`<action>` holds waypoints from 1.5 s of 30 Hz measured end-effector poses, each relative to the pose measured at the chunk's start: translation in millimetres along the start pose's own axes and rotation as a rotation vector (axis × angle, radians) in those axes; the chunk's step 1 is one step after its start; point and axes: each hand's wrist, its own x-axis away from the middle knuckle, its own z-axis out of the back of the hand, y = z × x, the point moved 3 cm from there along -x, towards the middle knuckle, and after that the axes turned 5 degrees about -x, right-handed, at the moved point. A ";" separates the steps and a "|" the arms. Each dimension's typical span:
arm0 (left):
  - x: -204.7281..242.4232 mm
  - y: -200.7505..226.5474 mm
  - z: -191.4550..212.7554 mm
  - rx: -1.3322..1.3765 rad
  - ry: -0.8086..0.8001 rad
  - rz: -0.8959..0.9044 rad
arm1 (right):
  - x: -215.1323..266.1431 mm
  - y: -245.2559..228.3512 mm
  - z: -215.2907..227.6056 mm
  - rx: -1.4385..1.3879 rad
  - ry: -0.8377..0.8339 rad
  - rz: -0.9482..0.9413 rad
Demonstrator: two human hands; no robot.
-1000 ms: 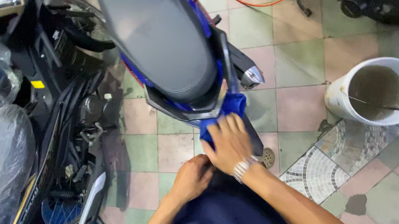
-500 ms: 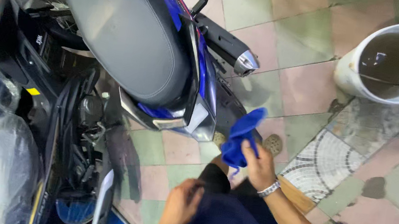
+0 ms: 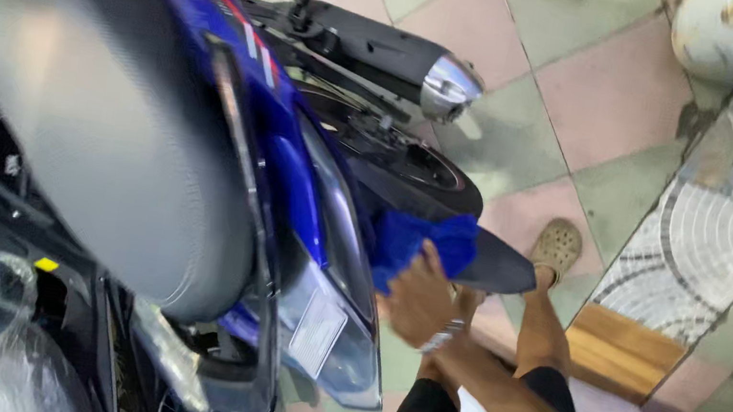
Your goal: The person wipes the front wheel rim, body panels, and seat of a motorcycle with a cloth, periodically rinsing and wringing the cloth in a bucket of water before cleaning the engine area and rear wheel.
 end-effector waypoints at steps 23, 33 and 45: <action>-107.1 130.1 72.5 -0.103 0.238 -0.114 | -185.8 3.9 90.9 -0.341 -0.423 -0.364; -98.8 77.7 39.3 0.025 0.386 -0.008 | -161.5 57.1 68.1 -0.533 -0.522 0.025; -120.6 179.6 -51.7 0.590 0.487 0.315 | -170.5 83.6 29.2 -1.072 -0.600 -0.374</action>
